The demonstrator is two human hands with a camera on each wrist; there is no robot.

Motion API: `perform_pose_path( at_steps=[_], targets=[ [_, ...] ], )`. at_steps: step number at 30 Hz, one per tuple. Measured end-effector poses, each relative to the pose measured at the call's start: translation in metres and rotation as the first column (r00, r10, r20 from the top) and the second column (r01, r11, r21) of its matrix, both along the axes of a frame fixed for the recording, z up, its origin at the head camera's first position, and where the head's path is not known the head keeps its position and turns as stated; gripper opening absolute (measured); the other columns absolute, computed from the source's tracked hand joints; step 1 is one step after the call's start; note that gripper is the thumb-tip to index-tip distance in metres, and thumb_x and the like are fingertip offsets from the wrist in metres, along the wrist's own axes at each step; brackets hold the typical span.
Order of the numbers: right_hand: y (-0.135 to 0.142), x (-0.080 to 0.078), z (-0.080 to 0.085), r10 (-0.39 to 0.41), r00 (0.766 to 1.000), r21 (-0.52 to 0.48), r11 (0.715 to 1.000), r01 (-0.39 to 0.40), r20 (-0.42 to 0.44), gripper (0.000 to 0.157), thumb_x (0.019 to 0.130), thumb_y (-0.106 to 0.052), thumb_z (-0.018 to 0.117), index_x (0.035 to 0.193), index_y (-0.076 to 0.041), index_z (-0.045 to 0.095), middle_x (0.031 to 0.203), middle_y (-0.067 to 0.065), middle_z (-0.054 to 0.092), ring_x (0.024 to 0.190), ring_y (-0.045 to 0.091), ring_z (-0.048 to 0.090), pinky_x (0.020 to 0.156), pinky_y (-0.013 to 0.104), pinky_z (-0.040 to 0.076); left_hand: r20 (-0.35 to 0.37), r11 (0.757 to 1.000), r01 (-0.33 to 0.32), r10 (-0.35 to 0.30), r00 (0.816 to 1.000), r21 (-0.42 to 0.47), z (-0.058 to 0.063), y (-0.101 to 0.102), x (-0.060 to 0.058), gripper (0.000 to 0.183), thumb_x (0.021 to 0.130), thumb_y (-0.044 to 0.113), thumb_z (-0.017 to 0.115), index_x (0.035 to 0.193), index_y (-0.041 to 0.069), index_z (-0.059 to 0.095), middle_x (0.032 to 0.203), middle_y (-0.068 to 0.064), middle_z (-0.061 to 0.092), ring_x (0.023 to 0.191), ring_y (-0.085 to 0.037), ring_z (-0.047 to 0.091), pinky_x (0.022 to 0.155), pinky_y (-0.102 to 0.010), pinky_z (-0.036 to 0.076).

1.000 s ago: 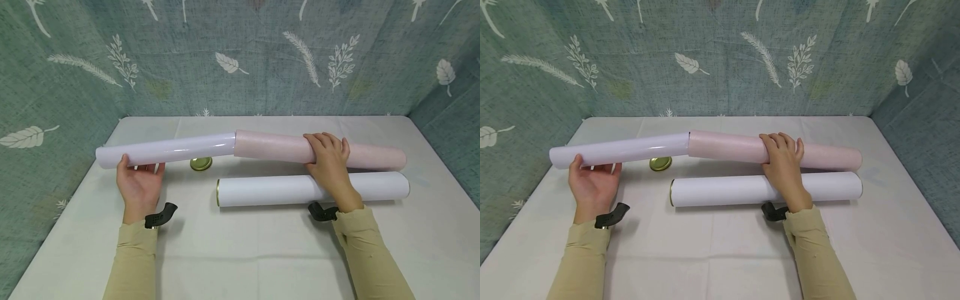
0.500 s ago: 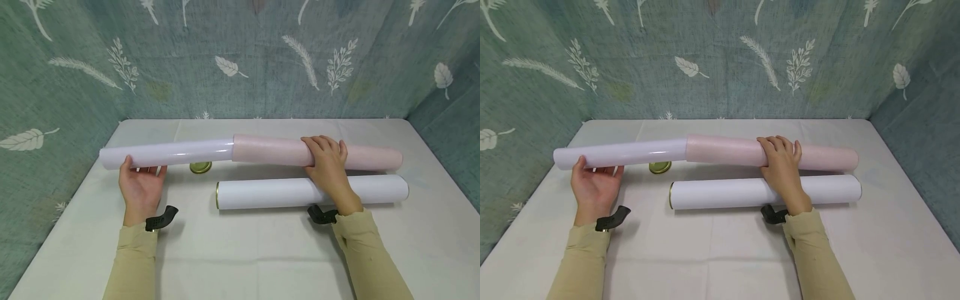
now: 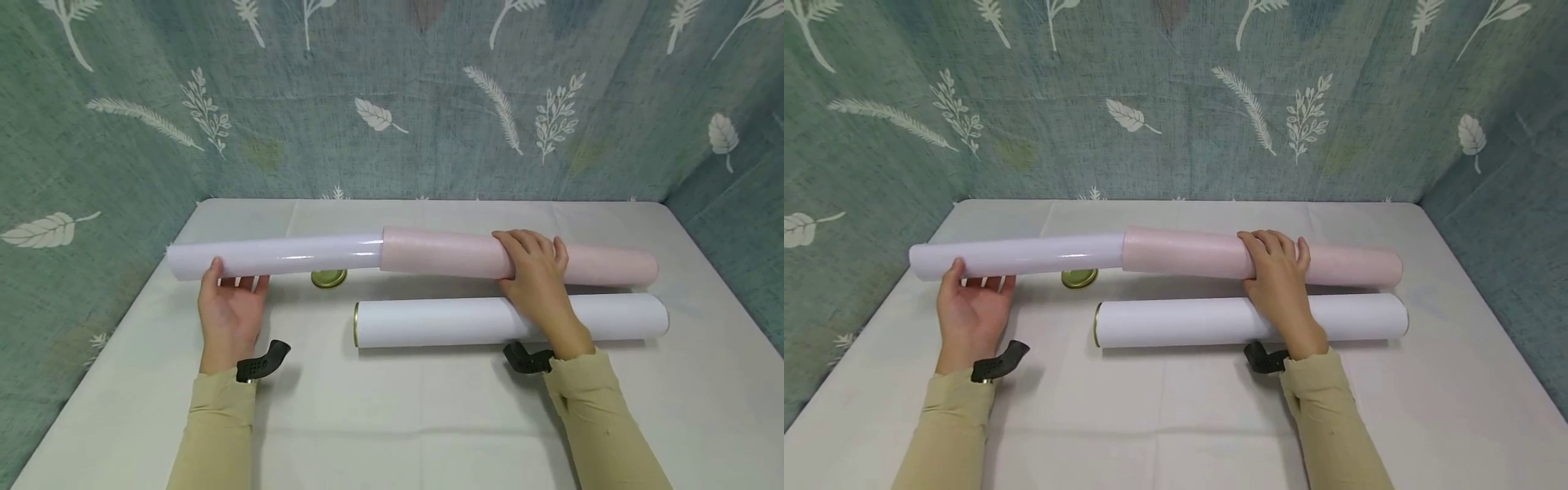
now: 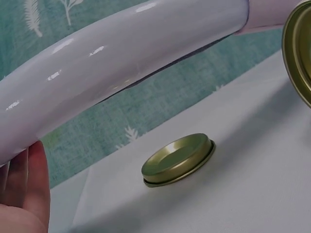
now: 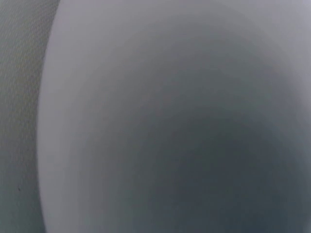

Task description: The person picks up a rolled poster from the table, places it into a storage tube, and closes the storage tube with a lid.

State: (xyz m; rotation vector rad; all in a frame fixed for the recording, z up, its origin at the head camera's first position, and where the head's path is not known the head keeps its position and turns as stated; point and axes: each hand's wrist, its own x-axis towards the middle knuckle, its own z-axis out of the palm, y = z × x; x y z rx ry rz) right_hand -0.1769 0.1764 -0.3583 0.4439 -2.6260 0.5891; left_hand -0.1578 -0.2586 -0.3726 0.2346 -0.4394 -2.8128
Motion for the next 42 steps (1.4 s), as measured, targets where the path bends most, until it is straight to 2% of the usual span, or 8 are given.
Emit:
perform_pose_path(
  at_steps=[5, 11, 14, 19, 23, 30, 35, 42],
  targets=[
    [-0.0008, 0.0007, -0.0001, 0.007, 1.000, 0.003, 1.000, -0.007, 0.005, 0.069, 0.061, -0.006, 0.079, 0.123, -0.015, 0.050, 0.122, 0.008, 0.047, 0.116, 0.032, 0.034, 0.098, 0.056, 0.004, 0.010, 0.992, -0.071, 0.072, 0.997, -0.107, 0.0009, 0.0001, 0.0012, 0.052, 0.083, 0.003, 0.060, 0.122, 0.027, 0.035, 0.126, -0.002, 0.040, 0.116, -0.025, 0.042, 0.096, -0.040, 0.033],
    [0.0003, -0.0013, 0.0023, 0.005, 1.000, 0.004, 1.000, -0.005, 0.003, 0.070, 0.061, -0.004, 0.079, 0.124, -0.015, 0.049, 0.123, 0.009, 0.047, 0.117, 0.032, 0.033, 0.098, 0.056, 0.003, -0.001, 0.983, -0.093, 0.094, 0.996, -0.156, 0.0048, 0.0024, -0.0037, 0.053, 0.083, 0.000, 0.060, 0.124, 0.022, 0.036, 0.125, -0.006, 0.042, 0.115, -0.025, 0.042, 0.095, -0.038, 0.033],
    [0.0008, -0.0022, 0.0031, 0.006, 1.000, 0.007, 1.000, -0.006, 0.003, 0.071, 0.061, -0.005, 0.079, 0.124, -0.015, 0.049, 0.123, 0.009, 0.047, 0.117, 0.032, 0.033, 0.098, 0.055, 0.002, 0.003, 0.987, -0.064, 0.065, 0.998, -0.145, 0.0057, 0.0018, -0.0060, 0.049, 0.084, 0.011, 0.062, 0.124, 0.021, 0.035, 0.124, -0.006, 0.043, 0.113, -0.025, 0.043, 0.095, -0.037, 0.032],
    [0.0018, -0.0030, 0.0042, 0.005, 1.000, 0.010, 1.000, -0.005, 0.008, 0.070, 0.061, -0.006, 0.079, 0.124, -0.016, 0.049, 0.122, 0.009, 0.047, 0.117, 0.032, 0.033, 0.098, 0.055, 0.002, 0.004, 0.993, 0.030, -0.030, 1.000, -0.113, 0.0060, 0.0002, -0.0071, 0.055, 0.085, 0.045, 0.055, 0.129, 0.021, 0.031, 0.127, -0.007, 0.038, 0.115, -0.025, 0.042, 0.097, -0.038, 0.030],
    [0.0013, -0.0036, 0.0038, 0.005, 1.000, 0.008, 1.000, -0.005, 0.008, 0.070, 0.062, -0.006, 0.079, 0.124, -0.016, 0.050, 0.122, 0.008, 0.047, 0.117, 0.032, 0.033, 0.098, 0.054, 0.002, 0.014, 0.996, 0.048, -0.047, 0.999, -0.080, 0.0063, -0.0008, -0.0064, 0.059, 0.084, 0.055, 0.049, 0.130, 0.020, 0.034, 0.129, -0.007, 0.038, 0.115, -0.026, 0.041, 0.096, -0.039, 0.032],
    [-0.0008, -0.0026, 0.0014, 0.010, 1.000, 0.000, 1.000, -0.010, 0.018, 0.070, 0.061, -0.005, 0.080, 0.124, -0.016, 0.050, 0.122, 0.009, 0.047, 0.117, 0.032, 0.033, 0.099, 0.054, 0.002, 0.065, 0.999, -0.017, 0.019, 0.998, -0.032, 0.0044, -0.0059, -0.0027, 0.048, 0.085, 0.039, 0.057, 0.125, 0.023, 0.038, 0.125, -0.002, 0.042, 0.116, -0.021, 0.041, 0.096, -0.036, 0.031],
    [-0.0012, -0.0012, 0.0001, 0.010, 1.000, 0.005, 1.000, -0.010, 0.025, 0.071, 0.061, -0.005, 0.079, 0.125, -0.015, 0.049, 0.123, 0.009, 0.047, 0.117, 0.031, 0.033, 0.099, 0.054, 0.003, 0.097, 0.993, -0.092, 0.099, 0.990, -0.069, 0.0016, -0.0066, -0.0006, 0.041, 0.085, 0.024, 0.061, 0.120, 0.025, 0.039, 0.123, -0.001, 0.041, 0.114, -0.021, 0.040, 0.094, -0.036, 0.030],
    [-0.0014, -0.0006, -0.0007, 0.006, 1.000, 0.017, 1.000, -0.006, 0.025, 0.071, 0.061, -0.005, 0.080, 0.125, -0.015, 0.049, 0.123, 0.009, 0.047, 0.117, 0.031, 0.033, 0.098, 0.054, 0.003, 0.126, 0.994, -0.066, 0.077, 0.989, -0.091, -0.0014, -0.0050, -0.0005, 0.047, 0.083, 0.021, 0.062, 0.120, 0.027, 0.034, 0.125, 0.001, 0.039, 0.113, -0.019, 0.041, 0.095, -0.036, 0.030]
  ],
)
